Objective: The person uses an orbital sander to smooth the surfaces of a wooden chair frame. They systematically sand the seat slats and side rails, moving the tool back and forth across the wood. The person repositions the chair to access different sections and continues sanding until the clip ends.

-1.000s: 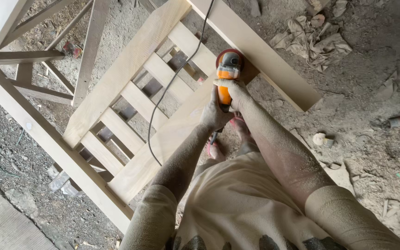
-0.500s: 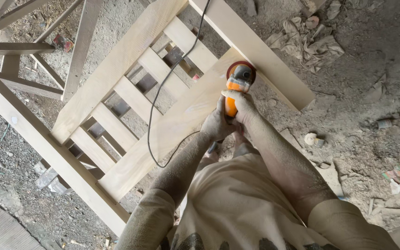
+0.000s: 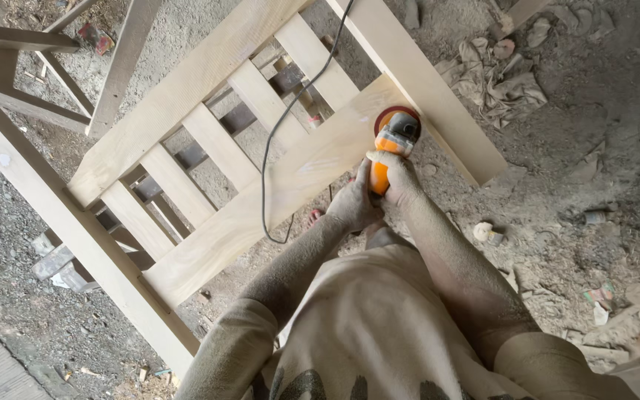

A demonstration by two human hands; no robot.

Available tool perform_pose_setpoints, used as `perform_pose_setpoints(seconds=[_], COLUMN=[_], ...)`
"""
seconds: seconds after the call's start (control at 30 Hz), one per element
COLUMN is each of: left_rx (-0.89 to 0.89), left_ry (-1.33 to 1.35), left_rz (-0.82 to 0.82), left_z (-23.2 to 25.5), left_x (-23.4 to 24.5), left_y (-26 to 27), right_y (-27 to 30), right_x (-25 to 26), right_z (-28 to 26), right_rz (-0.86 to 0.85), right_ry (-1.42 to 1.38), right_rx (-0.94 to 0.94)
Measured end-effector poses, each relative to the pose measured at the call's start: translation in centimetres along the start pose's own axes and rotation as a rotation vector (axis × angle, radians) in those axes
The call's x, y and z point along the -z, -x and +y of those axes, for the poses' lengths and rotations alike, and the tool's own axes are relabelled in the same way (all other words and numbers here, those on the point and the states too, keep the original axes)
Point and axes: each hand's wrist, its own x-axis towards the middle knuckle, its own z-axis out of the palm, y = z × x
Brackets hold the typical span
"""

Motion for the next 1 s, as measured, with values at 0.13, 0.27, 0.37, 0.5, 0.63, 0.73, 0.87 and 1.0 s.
perform_pose_setpoints(seconds=[0.13, 0.27, 0.37, 0.5, 0.63, 0.73, 0.87, 1.0], left_rx=[0.045, 0.086, 0.093, 0.112, 0.012, -0.058, -0.102, -0.058], left_ry=[0.076, 0.089, 0.112, 0.113, 0.132, 0.339, 0.51, 0.801], left_rz=[0.015, 0.1, 0.138, 0.091, 0.018, 0.193, 0.433, 0.717], left_z=[0.3, -0.8, -2.0, -2.8, -2.6, -1.7, -1.1, -0.7], left_x=[0.2, 2.3, 2.0, 1.3, 0.7, 1.4, 4.5, 9.6], left_y=[-0.5, -3.7, -3.6, -0.3, 6.5, 10.9, 15.0, 18.4], right_y=[-0.9, -5.3, -6.3, -2.9, 4.4, 7.7, 8.3, 7.8], right_x=[-0.2, -2.8, -3.2, -2.9, -2.0, -1.7, -2.6, -6.8], right_z=[-0.8, -2.4, -1.7, 0.4, 3.1, 2.8, 2.6, 7.9], right_rz=[-0.042, -0.104, -0.156, -0.099, -0.167, -0.361, -0.931, -1.259], right_ry=[0.054, 0.107, 0.075, 0.125, 0.075, 0.359, 0.702, 0.816], right_rx=[-0.018, -0.026, -0.09, -0.057, -0.133, -0.024, 0.232, 0.089])
